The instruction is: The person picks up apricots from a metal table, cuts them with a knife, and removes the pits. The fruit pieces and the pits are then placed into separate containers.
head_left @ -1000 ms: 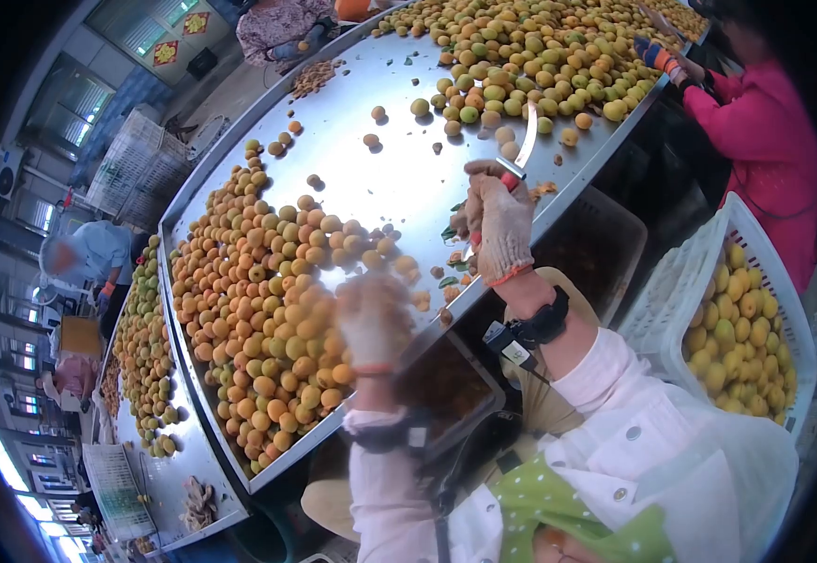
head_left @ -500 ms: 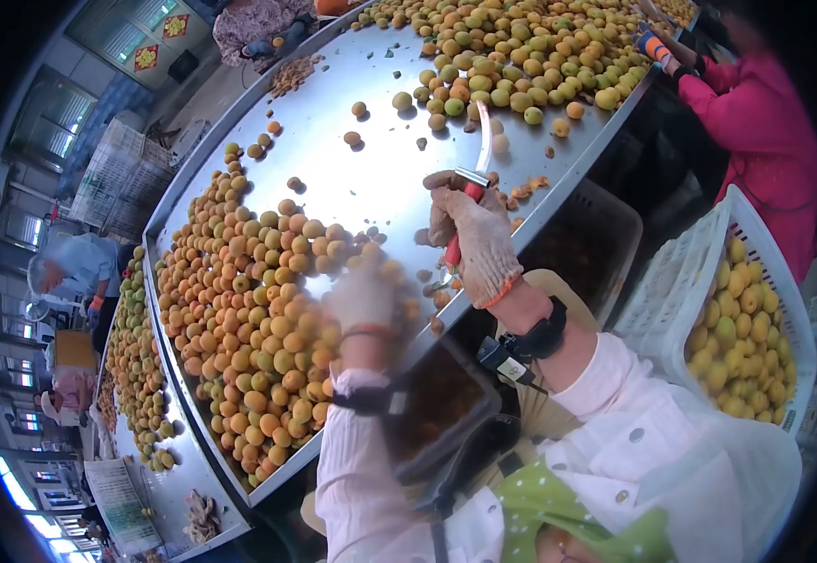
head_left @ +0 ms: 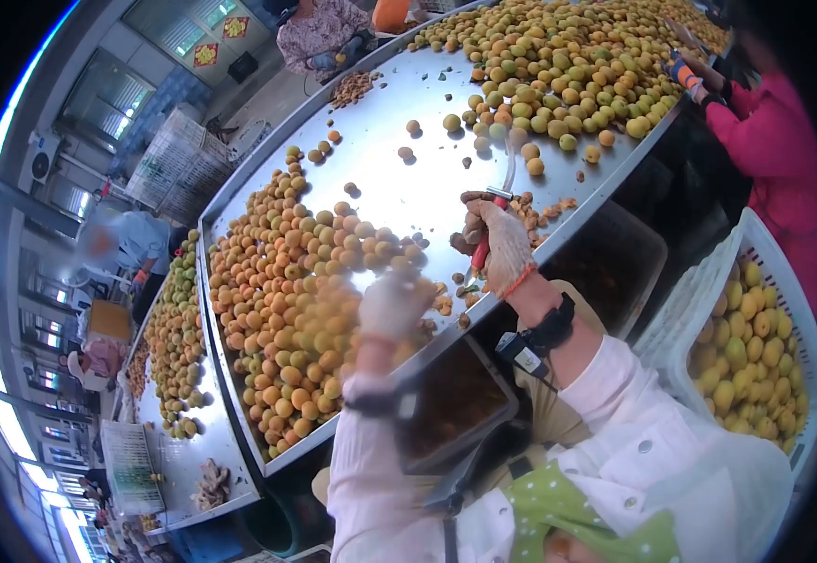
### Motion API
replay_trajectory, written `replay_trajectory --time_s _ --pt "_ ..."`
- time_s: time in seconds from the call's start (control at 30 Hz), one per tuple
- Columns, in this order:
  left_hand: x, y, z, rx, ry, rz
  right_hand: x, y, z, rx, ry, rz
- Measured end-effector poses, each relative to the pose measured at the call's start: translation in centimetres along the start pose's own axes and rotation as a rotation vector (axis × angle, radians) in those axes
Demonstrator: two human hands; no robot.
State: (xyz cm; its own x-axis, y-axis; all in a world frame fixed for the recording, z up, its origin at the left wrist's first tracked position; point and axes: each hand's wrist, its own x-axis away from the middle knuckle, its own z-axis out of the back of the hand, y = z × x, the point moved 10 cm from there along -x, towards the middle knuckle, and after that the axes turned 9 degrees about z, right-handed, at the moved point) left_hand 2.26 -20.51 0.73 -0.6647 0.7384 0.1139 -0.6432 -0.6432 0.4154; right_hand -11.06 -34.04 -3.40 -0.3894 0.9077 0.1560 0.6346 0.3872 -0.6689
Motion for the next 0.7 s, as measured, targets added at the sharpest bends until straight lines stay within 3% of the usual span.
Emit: replay_trajectory --time_s 0.03,0.07,0.13,0.17,0.2,0.27,0.33,0.43,0.47,0.5,0.53,0.57,0.67,0.7 --pt "2.2 -0.6 1.3 0.070 0.019 -0.052 -0.1 0.0 0.3 -0.025 0.012 -0.008" --pt "5.1 -0.5 2.5 0.083 0.044 -0.224 -0.1 0.0 0.3 -0.050 0.023 -0.020" --pt "10.2 -1.9 3.7 -0.014 -0.007 -0.110 -0.3 0.2 0.5 -0.080 0.039 -0.029" --pt "12.1 -2.7 3.4 -0.040 -0.136 -0.052 -0.1 0.6 0.5 -0.094 0.051 -0.034" --pt "14.1 -2.6 3.2 -0.058 -0.174 -0.178 0.1 1.1 0.3 -0.098 0.051 -0.051" --pt "15.4 -6.0 1.5 -0.242 -0.181 -0.096 0.9 1.2 -1.1 -0.139 0.016 -0.082" --pt "15.7 -7.5 1.4 -0.208 -0.122 -0.128 1.8 1.3 -2.2 -0.165 -0.007 -0.088" --pt "14.5 -7.8 4.7 0.023 0.076 -0.180 2.3 2.4 -2.8 -0.186 -0.018 -0.161" --pt "12.3 -10.4 5.9 0.049 0.208 -0.044 2.5 2.5 -2.8 -0.179 -0.016 -0.162" --pt "10.5 -11.7 7.1 -0.047 0.351 -0.057 2.8 2.5 -3.0 -0.140 -0.020 -0.175" --pt "8.1 -12.8 8.0 -0.047 0.331 0.057 3.1 2.5 -3.2 -0.099 -0.026 -0.187" --pt "6.2 -13.1 9.3 -0.114 0.433 0.148 3.4 2.4 -3.5 -0.092 -0.028 -0.185" --pt "-0.3 -14.4 9.1 -0.358 0.463 0.208 3.6 3.0 -3.7 -0.056 0.005 -0.243" --pt "-2.6 -14.9 6.9 -0.499 0.278 0.222 3.6 3.5 -3.6 -0.075 0.008 -0.268"
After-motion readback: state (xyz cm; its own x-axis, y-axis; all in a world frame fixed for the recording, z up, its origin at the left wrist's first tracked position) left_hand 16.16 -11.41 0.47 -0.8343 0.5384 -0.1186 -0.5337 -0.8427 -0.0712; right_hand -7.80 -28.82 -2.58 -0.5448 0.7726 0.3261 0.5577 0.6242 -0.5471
